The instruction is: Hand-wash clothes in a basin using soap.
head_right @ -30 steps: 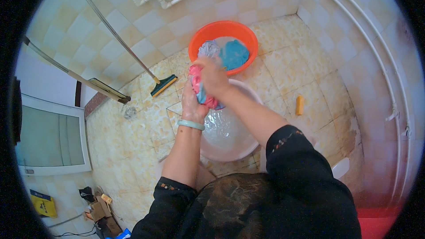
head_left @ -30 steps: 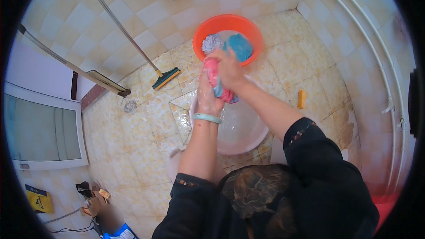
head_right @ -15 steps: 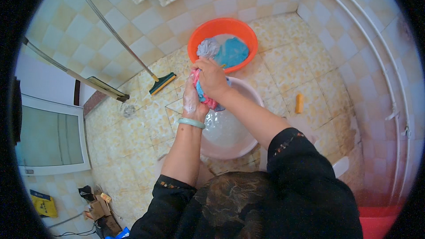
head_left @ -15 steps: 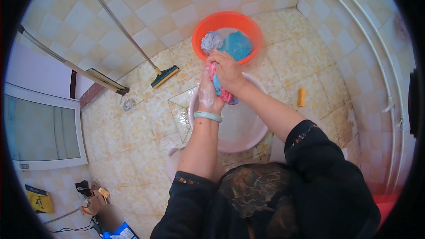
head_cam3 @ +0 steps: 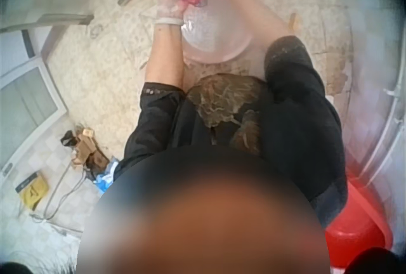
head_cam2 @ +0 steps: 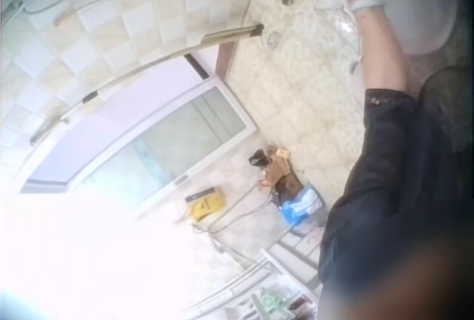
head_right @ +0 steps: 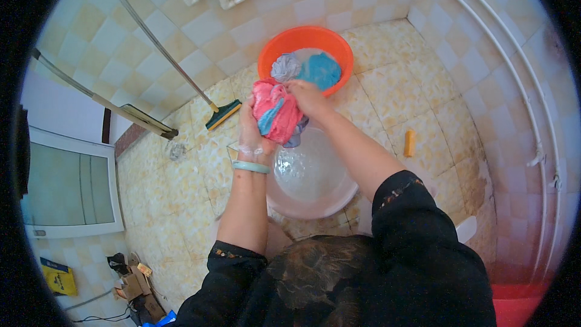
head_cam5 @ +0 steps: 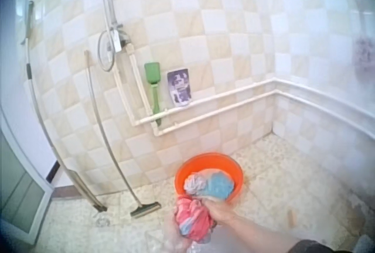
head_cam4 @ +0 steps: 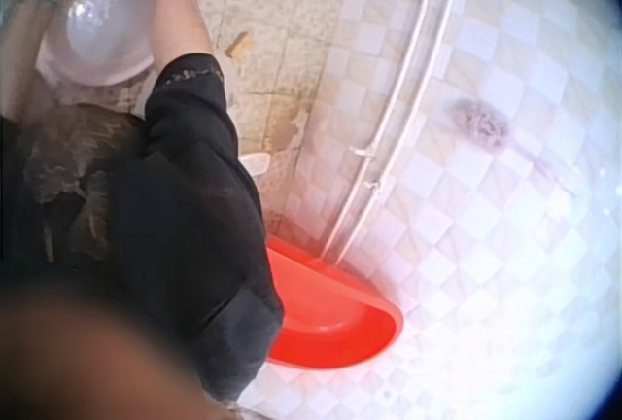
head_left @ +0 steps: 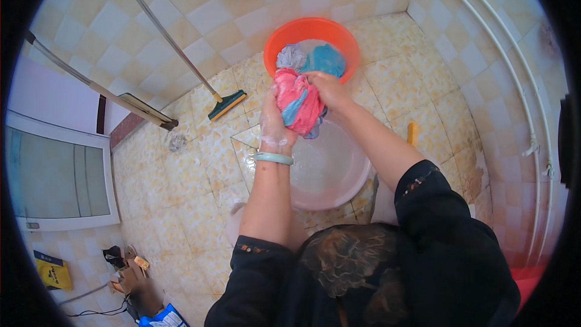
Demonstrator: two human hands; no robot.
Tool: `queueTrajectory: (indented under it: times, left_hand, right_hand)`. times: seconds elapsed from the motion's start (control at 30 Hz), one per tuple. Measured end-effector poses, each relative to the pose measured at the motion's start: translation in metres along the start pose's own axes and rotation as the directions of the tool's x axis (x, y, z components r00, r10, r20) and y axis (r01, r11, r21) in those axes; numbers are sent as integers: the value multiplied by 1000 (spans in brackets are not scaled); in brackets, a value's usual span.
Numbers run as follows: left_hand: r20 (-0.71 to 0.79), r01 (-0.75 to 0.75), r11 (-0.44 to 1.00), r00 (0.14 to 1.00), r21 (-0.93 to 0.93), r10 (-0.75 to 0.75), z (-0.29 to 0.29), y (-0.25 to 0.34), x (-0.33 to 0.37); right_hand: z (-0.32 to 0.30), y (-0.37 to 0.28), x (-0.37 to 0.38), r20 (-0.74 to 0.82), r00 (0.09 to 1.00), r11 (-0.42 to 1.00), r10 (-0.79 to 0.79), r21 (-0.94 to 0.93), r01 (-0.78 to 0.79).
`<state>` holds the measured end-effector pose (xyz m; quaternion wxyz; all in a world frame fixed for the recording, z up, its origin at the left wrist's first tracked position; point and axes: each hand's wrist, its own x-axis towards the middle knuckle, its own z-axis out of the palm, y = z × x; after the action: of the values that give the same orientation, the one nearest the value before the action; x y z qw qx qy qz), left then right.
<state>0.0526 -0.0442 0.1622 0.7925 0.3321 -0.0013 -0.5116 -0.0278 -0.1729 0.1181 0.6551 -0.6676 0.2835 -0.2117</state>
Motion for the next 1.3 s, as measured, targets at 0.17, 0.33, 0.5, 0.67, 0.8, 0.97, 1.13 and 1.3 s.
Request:
queueTrajectory:
  times: [0.17, 0.33, 0.5, 0.67, 0.8, 0.97, 1.13, 1.3]
  left_hand:
    - [322, 27, 991, 947, -131, 17, 10, 29, -10]
    - [325, 14, 960, 942, -278, 81, -7, 33, -7]
    - [309, 70, 955, 951, -287, 23, -20, 13, -11]
    - [390, 186, 980, 909, -64, -147, -74, 12, 8]
    - [14, 54, 971, 998, 233, -59, -65, -17, 5]
    - [-9, 465, 885, 886, 23, -465, -13, -38, -18]
    - [243, 199, 953, 959, -227, -142, -15, -16, -11]
    - [583, 99, 964, 810, -246, 65, -49, 0, 15]
  right_hand:
    - [-25, 31, -5, 14, 908, 879, 419, 246, -410]
    - [10, 43, -62, 112, 759, 631, 641, 486, -605]
    - [19, 9, -53, 228, 968, 515, 107, 820, -250]
    - [-9, -40, -19, 95, 950, 449, 299, 864, -228]
    - [-17, -69, -4, 0, 983, 410, 185, 909, -77]
    - [-11, -90, -11, -371, 928, 624, 31, 732, 272]
    - [50, -88, -52, -314, 897, 902, -312, 197, 383]
    - [69, -48, -101, 183, 651, 558, -736, -380, 738]
